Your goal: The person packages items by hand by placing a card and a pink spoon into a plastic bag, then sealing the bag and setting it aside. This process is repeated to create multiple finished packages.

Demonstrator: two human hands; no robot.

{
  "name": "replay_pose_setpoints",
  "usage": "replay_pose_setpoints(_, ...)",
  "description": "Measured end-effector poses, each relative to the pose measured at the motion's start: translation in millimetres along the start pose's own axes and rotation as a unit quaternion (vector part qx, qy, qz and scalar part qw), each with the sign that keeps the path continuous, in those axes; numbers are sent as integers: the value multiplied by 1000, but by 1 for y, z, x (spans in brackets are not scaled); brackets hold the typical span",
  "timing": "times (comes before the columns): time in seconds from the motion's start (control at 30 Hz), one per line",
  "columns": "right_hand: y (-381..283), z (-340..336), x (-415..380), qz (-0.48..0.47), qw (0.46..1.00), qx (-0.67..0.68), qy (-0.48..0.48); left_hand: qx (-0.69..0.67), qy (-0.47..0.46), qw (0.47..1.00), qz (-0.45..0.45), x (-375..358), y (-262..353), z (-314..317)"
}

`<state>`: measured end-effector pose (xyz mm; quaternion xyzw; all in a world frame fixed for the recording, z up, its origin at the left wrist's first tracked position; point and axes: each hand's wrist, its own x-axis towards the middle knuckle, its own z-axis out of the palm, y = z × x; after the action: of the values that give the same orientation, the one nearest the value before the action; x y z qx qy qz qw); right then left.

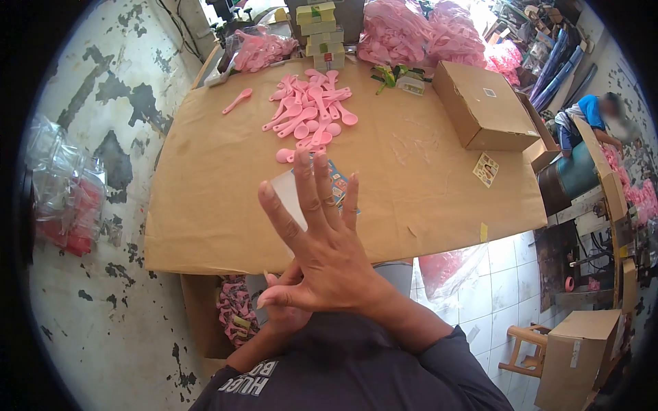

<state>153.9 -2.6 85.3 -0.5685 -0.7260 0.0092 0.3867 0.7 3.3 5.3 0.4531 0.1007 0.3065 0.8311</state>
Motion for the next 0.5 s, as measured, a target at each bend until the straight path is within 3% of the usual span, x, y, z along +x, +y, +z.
replay_pose_setpoints(0.17, 6, 17, -8, -31, 999, -37, -25, -66, -7, 998, 20, -2, -1, 1)
replay_pose_setpoints(0.23, 25, 18, -6, 48, 999, -18, -15, -49, 6, 994, 102, 6, 5, 9)
replay_pose_setpoints(0.33, 44, 10, -1, 85, 996, 8, 36, -10, -24, 989, 144, 14, 39, 2)
replay_pose_setpoints(0.4, 52, 12, -6, 82, 994, -38, 62, 151, 53, 952, 261, 9, 51, -17)
replay_pose_setpoints(0.43, 49, 14, -8, 68, 994, -51, 67, 152, 58, 951, 262, 9, 58, -27)
replay_pose_setpoints(0.5, 51, 23, -18, 51, 997, -49, 17, 302, 211, 901, 231, 6, 64, -47)
